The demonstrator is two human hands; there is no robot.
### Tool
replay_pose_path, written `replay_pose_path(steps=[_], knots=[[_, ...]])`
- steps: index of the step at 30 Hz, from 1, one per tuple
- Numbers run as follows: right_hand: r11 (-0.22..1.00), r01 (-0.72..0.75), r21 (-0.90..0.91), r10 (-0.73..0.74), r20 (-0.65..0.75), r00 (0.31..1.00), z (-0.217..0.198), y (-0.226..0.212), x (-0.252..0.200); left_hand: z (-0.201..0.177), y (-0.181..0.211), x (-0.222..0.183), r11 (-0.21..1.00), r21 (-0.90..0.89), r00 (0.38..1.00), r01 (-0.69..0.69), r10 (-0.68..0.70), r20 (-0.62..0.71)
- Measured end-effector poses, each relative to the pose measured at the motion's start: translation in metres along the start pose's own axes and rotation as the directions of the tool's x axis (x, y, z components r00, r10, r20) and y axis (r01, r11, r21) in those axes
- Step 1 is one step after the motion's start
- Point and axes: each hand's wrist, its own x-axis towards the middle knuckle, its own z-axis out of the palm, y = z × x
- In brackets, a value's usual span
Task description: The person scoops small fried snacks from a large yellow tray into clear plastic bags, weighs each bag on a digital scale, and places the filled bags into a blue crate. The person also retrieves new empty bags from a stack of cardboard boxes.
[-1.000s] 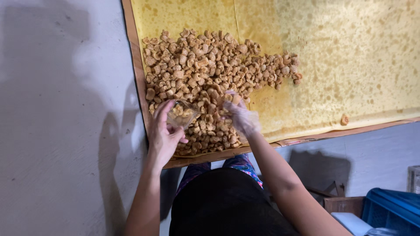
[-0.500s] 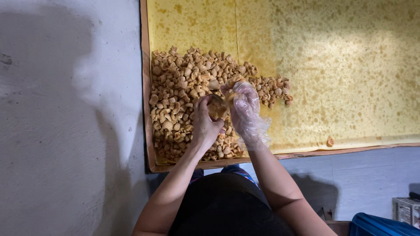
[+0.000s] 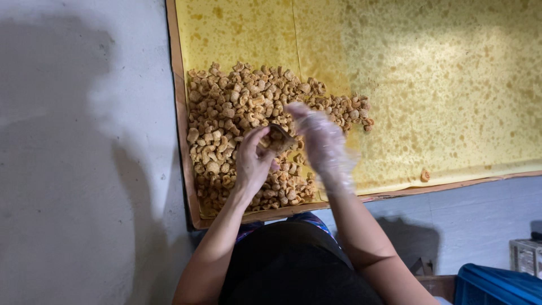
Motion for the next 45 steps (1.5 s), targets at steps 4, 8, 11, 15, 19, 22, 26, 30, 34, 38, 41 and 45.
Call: replay_pose_path(steps=[4, 8, 11, 15, 19, 22, 26, 30, 34, 38, 41, 45], knots=[[0.875, 0.313, 0.369, -0.323, -0.037, 0.946, -0.066, 0.032, 0.008, -0.035, 0.052, -0.021, 0.983, 0.168, 0.981, 0.071, -0.099, 0.169], [1.000, -0.029, -0.002, 0.028, -0.197, 0.980, -0.110, 0.145, 0.026, -0.053, 0.089, -0.014, 0.917, 0.383, 0.947, 0.110, -0.213, 0.239], [0.868, -0.341, -0.361, 0.282, -0.208, 0.937, -0.142, 0.223, 0.025, -0.057, 0.104, -0.003, 0.913, 0.381, 0.930, 0.144, -0.257, 0.263], [0.802, -0.443, -0.401, 0.329, -0.322, 0.888, -0.195, 0.258, 0.031, -0.049, 0.106, -0.002, 0.885, 0.433, 0.932, 0.171, -0.288, 0.220], [0.789, -0.589, -0.174, 0.422, -0.544, 0.726, -0.248, 0.216, 0.074, -0.032, 0.107, 0.005, 0.902, 0.427, 0.959, 0.061, -0.171, 0.224], [0.720, -0.692, -0.049, 0.485, -0.678, 0.552, -0.274, 0.175, 0.097, -0.023, 0.109, 0.008, 0.913, 0.357, 0.942, 0.197, -0.277, 0.190], [0.556, -0.801, -0.224, 0.389, -0.781, 0.489, -0.268, 0.126, 0.140, -0.008, 0.111, 0.030, 0.905, 0.346, 0.929, 0.250, -0.325, 0.179], [0.422, -0.784, -0.455, 0.424, -0.666, 0.614, -0.226, 0.091, 0.177, 0.004, 0.108, 0.048, 0.852, 0.344, 0.873, 0.395, -0.465, 0.149], [0.448, -0.652, -0.612, 0.458, -0.469, 0.755, -0.179, 0.093, 0.194, 0.007, 0.109, 0.052, 0.848, 0.310, 0.869, 0.429, -0.482, 0.114], [0.638, -0.473, -0.608, 0.454, -0.200, 0.868, -0.128, 0.151, 0.167, 0.004, 0.112, 0.052, 0.873, 0.313, 0.896, 0.374, -0.427, 0.121], [0.213, -0.131, -0.968, 0.251, -0.075, 0.965, -0.096, 0.204, 0.137, -0.003, 0.110, 0.048, 0.911, 0.255, 0.921, 0.325, -0.365, 0.132], [0.480, -0.222, -0.849, 0.404, -0.011, 0.915, -0.087, 0.234, 0.091, -0.019, 0.101, 0.034, 0.931, 0.219, 0.934, 0.293, -0.328, 0.143]])
